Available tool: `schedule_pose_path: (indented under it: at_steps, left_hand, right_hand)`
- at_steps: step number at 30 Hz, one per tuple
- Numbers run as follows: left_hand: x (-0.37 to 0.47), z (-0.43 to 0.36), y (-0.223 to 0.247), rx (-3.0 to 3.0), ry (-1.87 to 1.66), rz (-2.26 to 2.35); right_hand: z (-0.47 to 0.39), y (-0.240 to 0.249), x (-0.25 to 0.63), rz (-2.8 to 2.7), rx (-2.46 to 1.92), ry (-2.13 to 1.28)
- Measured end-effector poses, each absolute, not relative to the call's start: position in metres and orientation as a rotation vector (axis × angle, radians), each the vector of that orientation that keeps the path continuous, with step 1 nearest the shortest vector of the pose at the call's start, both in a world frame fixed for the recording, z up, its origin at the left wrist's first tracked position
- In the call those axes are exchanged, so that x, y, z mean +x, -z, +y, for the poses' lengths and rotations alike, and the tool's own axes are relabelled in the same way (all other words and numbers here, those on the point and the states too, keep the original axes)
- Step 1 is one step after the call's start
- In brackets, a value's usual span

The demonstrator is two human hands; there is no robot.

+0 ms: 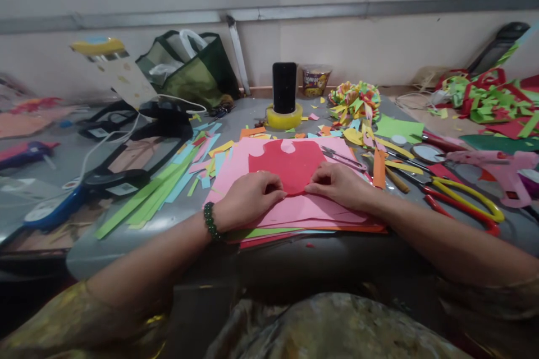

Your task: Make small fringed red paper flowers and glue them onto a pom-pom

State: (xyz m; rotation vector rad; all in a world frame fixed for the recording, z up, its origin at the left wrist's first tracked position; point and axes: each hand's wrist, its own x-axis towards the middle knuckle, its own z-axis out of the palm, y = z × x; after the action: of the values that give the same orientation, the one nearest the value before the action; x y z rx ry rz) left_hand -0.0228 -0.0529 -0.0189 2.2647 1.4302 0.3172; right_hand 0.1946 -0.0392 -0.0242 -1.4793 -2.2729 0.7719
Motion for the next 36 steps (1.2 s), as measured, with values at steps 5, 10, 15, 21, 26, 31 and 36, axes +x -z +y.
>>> schedule_pose_path:
  at_steps: [5,10,15,21,26,31,36]
  left_hand:
    - [-0.020,-0.050,0.018,2.322,-0.245,1.439]
    - [-0.018,-0.049,0.014,2.310,-0.175,1.483]
    - [-0.018,-0.046,0.014,2.268,-0.161,1.496]
    - [-0.018,-0.043,0.014,2.257,-0.121,1.487]
    - [-0.020,-0.043,0.015,2.255,-0.169,1.413]
    - [-0.025,-0.044,0.023,2.434,-0.246,1.130]
    - [-0.029,-0.045,0.024,2.629,-0.153,1.008]
  right_hand:
    - [-0.039,0.026,0.196,-2.272,-1.455,-0.744]
    - [-0.038,0.028,0.196,-2.252,-1.479,-0.760]
    - [-0.039,0.027,0.195,-2.233,-1.502,-0.814]
    - [-0.039,0.026,0.195,-2.237,-1.522,-0.819]
    - [-0.037,0.027,0.194,-2.262,-1.525,-0.764]
    - [-0.038,0.028,0.194,-2.299,-1.512,-0.706]
    - [-0.038,0.028,0.195,-2.312,-1.480,-0.699]
